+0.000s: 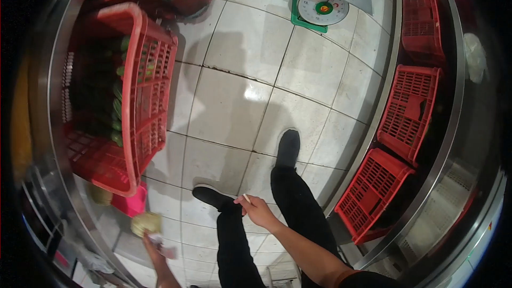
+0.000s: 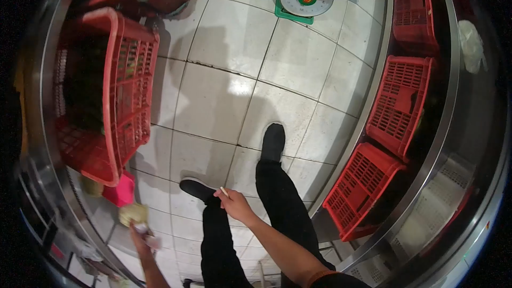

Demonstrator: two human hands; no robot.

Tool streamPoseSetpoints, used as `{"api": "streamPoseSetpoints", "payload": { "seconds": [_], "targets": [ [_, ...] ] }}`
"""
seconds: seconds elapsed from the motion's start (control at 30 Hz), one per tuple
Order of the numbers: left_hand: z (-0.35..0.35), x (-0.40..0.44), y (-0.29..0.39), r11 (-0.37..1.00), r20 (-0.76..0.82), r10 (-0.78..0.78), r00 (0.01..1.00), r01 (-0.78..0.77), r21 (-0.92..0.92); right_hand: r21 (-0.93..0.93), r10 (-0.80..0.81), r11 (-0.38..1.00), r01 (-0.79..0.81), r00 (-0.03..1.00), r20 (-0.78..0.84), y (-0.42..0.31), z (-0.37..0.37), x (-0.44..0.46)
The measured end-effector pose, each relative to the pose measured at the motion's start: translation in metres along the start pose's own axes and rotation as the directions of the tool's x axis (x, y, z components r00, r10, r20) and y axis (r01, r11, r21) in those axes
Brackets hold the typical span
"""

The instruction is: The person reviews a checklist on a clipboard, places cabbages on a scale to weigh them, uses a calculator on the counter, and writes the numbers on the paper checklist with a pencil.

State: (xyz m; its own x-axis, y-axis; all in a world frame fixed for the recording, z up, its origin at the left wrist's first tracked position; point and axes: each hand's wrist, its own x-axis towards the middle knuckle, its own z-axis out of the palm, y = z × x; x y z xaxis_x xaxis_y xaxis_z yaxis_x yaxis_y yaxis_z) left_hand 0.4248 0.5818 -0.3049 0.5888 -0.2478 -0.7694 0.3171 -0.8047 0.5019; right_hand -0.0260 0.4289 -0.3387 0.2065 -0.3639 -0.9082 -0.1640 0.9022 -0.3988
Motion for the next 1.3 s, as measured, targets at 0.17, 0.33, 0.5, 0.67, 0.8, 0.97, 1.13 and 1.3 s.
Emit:
{"api": "streamPoseSetpoints", "payload": {
  "seconds": [0.17,0.33,0.5,0.67,0.8,0.97,1.13,1.3],
  "targets": [
    [0.168,-0.126,0.029,0.979,0.229,-0.005,0.973,-0.042,0.201,-0.001,0.008,1.0,-0.008,0.999,-0.032,-0.025,-0.028,-0.004],
    [0.459,-0.181,0.157,0.951,0.721,0.191,0.666,-0.308,0.033,0.159,-0.169,0.966,0.203,0.964,-0.204,-0.007,-0.058,0.005],
    [0.692,-0.201,0.284,0.738,0.851,0.32,0.417,-0.672,0.051,0.185,-0.007,0.98,0.069,0.948,-0.318,-0.016,-0.094,0.006],
    [0.832,-0.243,0.36,0.707,0.749,0.293,0.594,-0.662,0.248,0.255,-0.048,0.956,0.143,0.937,-0.345,-0.033,-0.127,0.008],
    [0.901,-0.231,0.38,0.744,0.787,0.164,0.595,-0.599,0.297,0.37,-0.02,0.916,0.155,0.939,-0.344,-0.051,-0.142,0.01],
    [0.933,-0.196,0.376,0.787,0.758,0.209,0.617,-0.567,0.245,0.446,0.033,0.884,0.138,0.934,-0.356,-0.058,-0.154,0.006],
    [0.882,-0.206,0.372,0.262,0.499,0.741,0.449,-0.878,0.4,0.419,-0.03,0.886,0.201,0.925,-0.38,-0.051,-0.149,0.011],
    [0.729,-0.167,0.289,0.155,0.499,0.84,0.213,-0.976,0.156,0.506,-0.006,0.843,0.181,0.945,-0.327,-0.043,-0.127,0.027]
  ]
}}
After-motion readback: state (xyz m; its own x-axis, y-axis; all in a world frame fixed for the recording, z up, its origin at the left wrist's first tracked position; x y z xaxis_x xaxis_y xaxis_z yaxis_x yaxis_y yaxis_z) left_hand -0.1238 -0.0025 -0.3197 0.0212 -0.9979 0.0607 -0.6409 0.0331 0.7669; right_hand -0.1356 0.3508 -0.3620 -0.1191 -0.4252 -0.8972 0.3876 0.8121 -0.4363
